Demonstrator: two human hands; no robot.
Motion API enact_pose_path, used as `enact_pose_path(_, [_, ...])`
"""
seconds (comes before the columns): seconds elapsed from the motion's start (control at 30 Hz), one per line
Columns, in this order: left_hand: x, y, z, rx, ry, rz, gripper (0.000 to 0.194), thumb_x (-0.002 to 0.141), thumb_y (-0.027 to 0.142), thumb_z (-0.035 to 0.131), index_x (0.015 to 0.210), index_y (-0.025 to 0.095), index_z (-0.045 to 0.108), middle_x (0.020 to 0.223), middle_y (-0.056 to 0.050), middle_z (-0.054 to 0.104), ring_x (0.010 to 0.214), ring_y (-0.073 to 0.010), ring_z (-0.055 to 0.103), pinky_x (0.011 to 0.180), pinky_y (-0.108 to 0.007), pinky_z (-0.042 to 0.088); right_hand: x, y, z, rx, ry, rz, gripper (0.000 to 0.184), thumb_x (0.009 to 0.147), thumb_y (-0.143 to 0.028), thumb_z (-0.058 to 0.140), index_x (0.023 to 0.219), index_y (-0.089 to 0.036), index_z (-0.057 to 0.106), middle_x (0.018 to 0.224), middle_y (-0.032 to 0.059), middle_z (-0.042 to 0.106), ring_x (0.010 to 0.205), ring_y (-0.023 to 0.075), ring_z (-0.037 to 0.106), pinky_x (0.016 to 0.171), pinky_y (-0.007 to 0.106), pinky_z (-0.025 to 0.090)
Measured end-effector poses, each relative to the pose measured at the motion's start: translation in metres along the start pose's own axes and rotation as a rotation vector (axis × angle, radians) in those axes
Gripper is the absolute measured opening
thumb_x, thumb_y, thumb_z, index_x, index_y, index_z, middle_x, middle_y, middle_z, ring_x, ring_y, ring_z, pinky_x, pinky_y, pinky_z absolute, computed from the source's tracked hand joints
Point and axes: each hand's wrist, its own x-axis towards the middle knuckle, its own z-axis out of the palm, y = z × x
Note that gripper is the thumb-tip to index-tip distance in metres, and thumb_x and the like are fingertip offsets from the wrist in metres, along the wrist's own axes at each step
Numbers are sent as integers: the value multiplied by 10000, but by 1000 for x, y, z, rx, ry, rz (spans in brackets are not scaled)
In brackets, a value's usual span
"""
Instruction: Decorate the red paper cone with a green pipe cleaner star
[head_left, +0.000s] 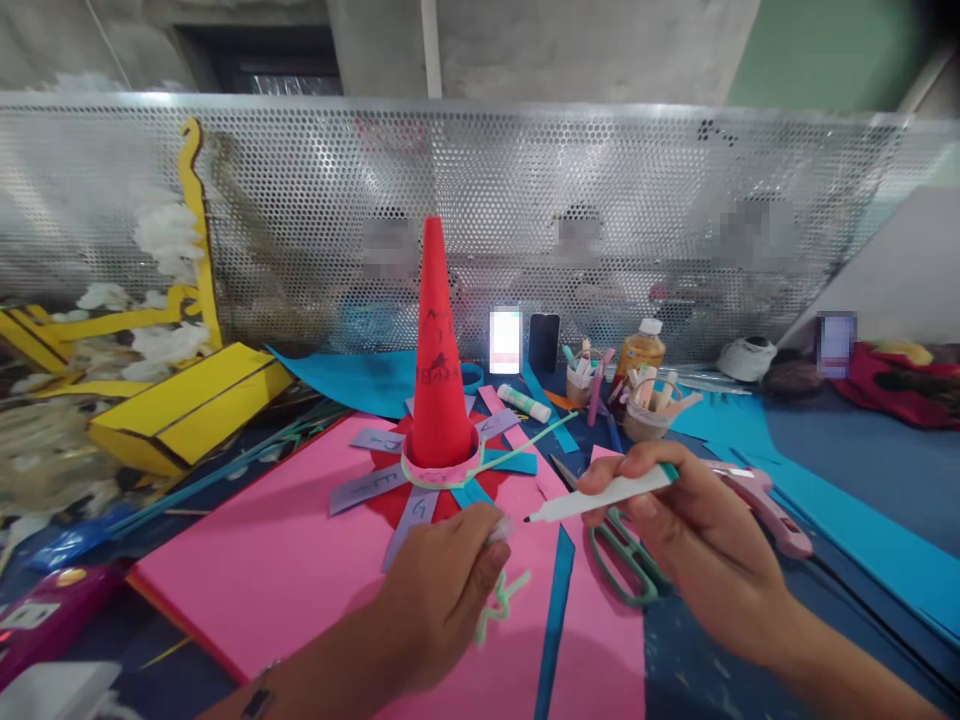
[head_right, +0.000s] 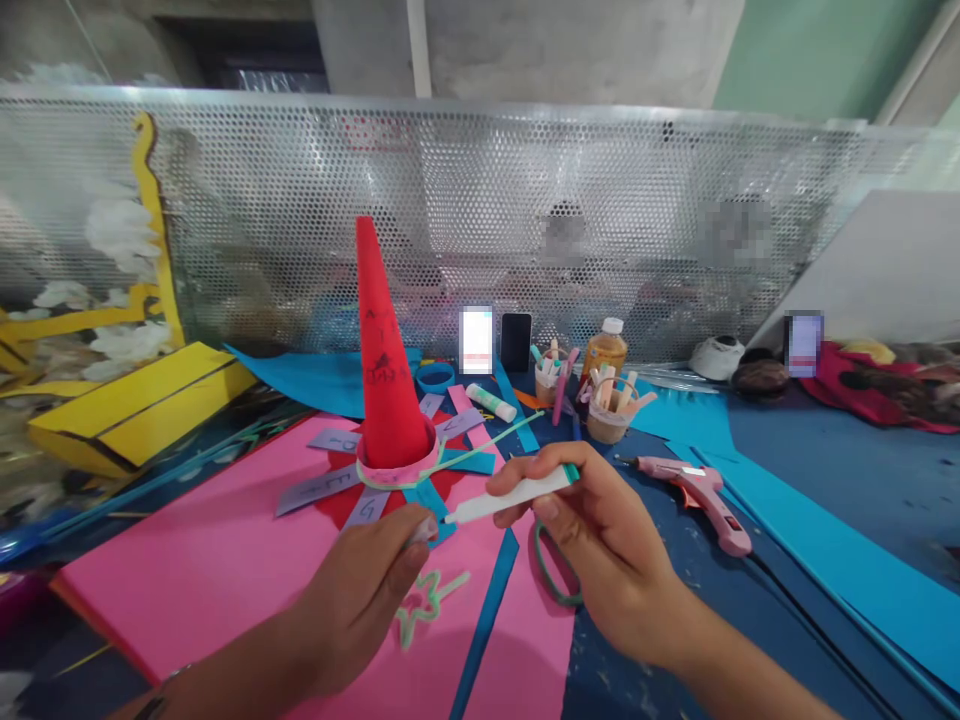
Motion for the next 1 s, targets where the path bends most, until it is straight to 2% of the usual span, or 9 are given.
enact_pose_path(0.2, [2, 3, -2, -43, -16, 27, 303, 1074, 395, 302, 880, 239, 474, 666, 41, 569, 575, -171, 527, 574, -302, 277, -5, 2, 1, -58, -68, 4, 194, 1074, -205, 462, 1185, -320, 572, 1171, 53, 678, 952, 173, 673, 873, 335, 572])
enact_pose_path(0.37, [2, 5, 0, -52, 1, 92, 278, 1063, 386, 327, 884, 240, 482, 663, 39, 610, 557, -170, 539, 560, -302, 281, -7, 6, 5, -43, -70, 83, 151, 1071, -234, 482, 1146, -325, 575, 1145, 42, 679, 961, 162, 663, 841, 302, 579])
enact_pose_path(0.5, [2, 6, -3, -61, -84, 75, 320, 1071, 403, 305, 887, 235, 506, 630, 34, 616, 551, -173, 554, 559, -310, 290, -4, 10, 12, 53, -121, 97, 140, 1072, -261, 500, 1144, -332, 596, 1155, 25, 681, 1013, 150, 662, 923, 307, 561])
enact_pose_path(0.6, [0, 7, -5, -79, -118, 43, 340, 1079, 406, 293, 855, 238, 486, 650, 26, 644, 572, -172, 582, 557, -309, 301, -4, 16, 16, 116, -102, 104, 120, 1071, -282, 505, 1111, -324, 611, 1126, 15, 675, 998, 140, 659, 915, 295, 559])
enact_pose_path(0.73, [-3, 7, -3, -23, -61, 85, 346, 1081, 403, 300, 824, 241, 465, 623, 25, 641, 547, -179, 573, 534, -318, 269, -10, 24, 20, 152, -57, 119, 124, 1079, -300, 484, 1127, -322, 596, 1112, 18, 661, 947, 134, 669, 885, 294, 561])
enact_pose_path(0.87, [-4, 3, 4, 29, 5, 147, 335, 1083, 385, 301, 830, 239, 465, 560, 44, 602, 489, -175, 542, 531, -321, 258, -15, 27, 24, 183, -38, 145, 109, 1076, -319, 490, 1117, -313, 591, 1157, 36, 658, 998, 157, 690, 931, 347, 568])
enact_pose_path(1.0, [-4, -3, 11, 114, 58, 138, 332, 1084, 368, 311, 821, 238, 468, 558, 44, 610, 477, -173, 548, 511, -318, 241, -15, 31, 28, 243, -3, 166, 93, 1070, -324, 512, 1109, -301, 594, 1142, 33, 656, 1025, 162, 705, 932, 363, 587])
